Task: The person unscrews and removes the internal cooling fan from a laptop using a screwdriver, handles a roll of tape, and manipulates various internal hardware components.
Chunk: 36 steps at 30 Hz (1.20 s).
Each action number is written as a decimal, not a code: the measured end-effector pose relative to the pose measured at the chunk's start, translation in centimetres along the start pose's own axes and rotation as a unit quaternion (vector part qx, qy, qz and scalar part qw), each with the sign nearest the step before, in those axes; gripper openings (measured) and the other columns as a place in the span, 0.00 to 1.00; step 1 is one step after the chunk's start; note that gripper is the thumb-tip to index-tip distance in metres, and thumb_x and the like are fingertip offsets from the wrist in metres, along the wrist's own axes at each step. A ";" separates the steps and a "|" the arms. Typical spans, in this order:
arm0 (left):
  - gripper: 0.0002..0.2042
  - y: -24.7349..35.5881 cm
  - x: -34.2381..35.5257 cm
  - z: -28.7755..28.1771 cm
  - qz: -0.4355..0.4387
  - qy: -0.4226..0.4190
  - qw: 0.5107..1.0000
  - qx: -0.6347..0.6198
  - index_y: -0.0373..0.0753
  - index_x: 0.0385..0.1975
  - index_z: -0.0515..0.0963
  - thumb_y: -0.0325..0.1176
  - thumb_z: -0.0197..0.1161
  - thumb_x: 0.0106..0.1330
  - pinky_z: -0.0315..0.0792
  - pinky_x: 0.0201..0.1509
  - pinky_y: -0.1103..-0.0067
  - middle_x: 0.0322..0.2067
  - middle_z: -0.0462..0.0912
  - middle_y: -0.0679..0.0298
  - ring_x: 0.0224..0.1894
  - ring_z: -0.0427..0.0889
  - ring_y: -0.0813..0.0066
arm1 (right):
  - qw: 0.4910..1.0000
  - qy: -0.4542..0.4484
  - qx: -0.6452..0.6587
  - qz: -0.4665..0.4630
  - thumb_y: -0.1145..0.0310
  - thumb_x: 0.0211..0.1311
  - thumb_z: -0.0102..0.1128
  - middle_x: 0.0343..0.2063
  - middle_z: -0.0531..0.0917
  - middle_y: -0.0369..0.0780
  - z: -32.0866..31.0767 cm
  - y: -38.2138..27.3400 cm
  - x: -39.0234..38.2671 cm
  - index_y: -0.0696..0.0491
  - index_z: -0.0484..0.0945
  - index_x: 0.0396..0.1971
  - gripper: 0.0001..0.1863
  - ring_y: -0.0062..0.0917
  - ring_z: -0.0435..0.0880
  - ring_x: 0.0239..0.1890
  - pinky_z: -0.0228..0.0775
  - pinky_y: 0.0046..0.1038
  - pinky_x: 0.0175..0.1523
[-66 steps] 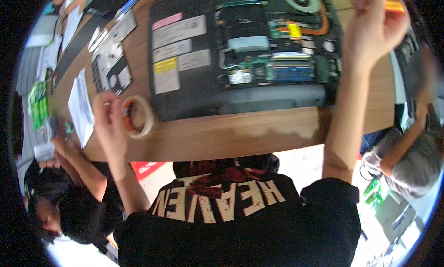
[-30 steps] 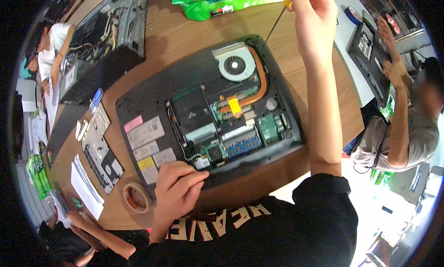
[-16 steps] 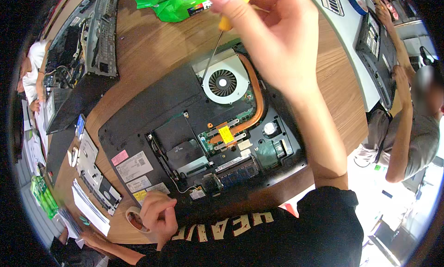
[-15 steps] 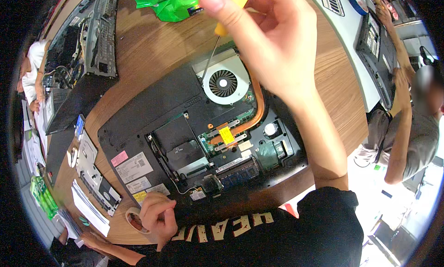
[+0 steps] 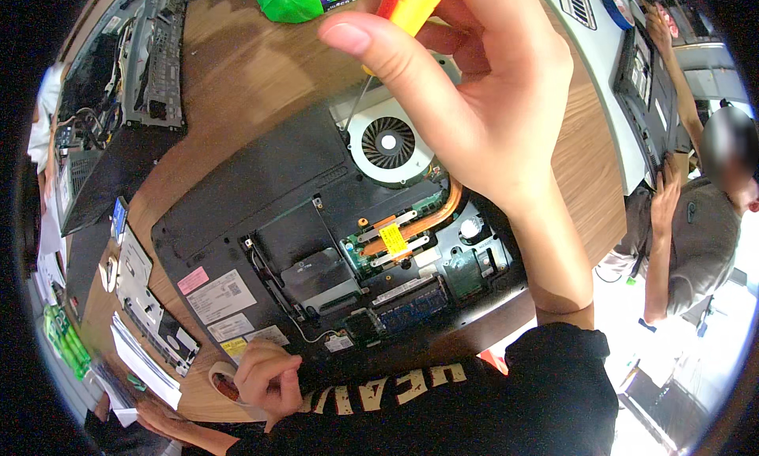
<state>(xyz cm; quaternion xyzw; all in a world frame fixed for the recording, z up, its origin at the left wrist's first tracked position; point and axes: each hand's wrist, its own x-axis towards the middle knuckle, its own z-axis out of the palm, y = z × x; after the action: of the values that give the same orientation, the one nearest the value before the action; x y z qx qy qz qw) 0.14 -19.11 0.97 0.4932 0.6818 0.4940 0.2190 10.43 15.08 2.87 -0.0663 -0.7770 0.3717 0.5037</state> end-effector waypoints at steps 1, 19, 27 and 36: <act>0.07 0.0 0.1 0.0 -0.001 -0.001 1.000 -0.001 0.37 0.29 0.84 0.21 0.64 0.52 0.71 0.29 0.78 0.24 0.80 0.64 0.24 0.77 0.69 | 1.000 -0.006 -0.010 -0.008 0.75 0.57 0.69 0.31 0.78 0.40 0.0 0.0 0.0 0.62 0.70 0.45 0.19 0.20 0.79 0.31 0.69 0.19 0.38; 0.08 0.3 0.3 0.1 -0.001 0.014 1.000 -0.006 0.35 0.31 0.84 0.19 0.64 0.52 0.70 0.29 0.78 0.23 0.79 0.63 0.24 0.77 0.69 | 0.983 -0.068 -0.168 0.024 0.68 0.61 0.66 0.28 0.80 0.38 0.5 -3.8 1.4 0.56 0.74 0.44 0.15 0.23 0.80 0.28 0.70 0.22 0.34; 0.07 0.1 -0.3 0.0 0.007 0.044 0.999 -0.008 0.35 0.29 0.83 0.17 0.64 0.51 0.69 0.29 0.78 0.23 0.78 0.61 0.24 0.76 0.69 | 0.921 -0.306 -0.218 0.098 0.65 0.64 0.63 0.26 0.81 0.35 1.0 -8.1 7.1 0.52 0.76 0.43 0.11 0.24 0.81 0.26 0.70 0.24 0.33; 0.07 1.6 -0.7 0.6 0.071 0.098 0.991 -0.053 0.31 0.30 0.82 0.15 0.62 0.54 0.69 0.29 0.77 0.21 0.79 0.59 0.23 0.77 0.69 | 0.871 -0.466 -0.013 0.155 0.69 0.69 0.56 0.29 0.78 0.37 -0.9 -5.6 7.6 0.56 0.70 0.33 0.07 0.17 0.76 0.27 0.73 0.20 0.36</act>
<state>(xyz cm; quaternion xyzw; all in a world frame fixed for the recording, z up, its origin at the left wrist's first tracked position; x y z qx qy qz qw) 1.58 -19.42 2.01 0.4769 0.6364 0.5896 0.1412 9.09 15.15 12.28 -0.0118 -0.9061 0.4225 0.0182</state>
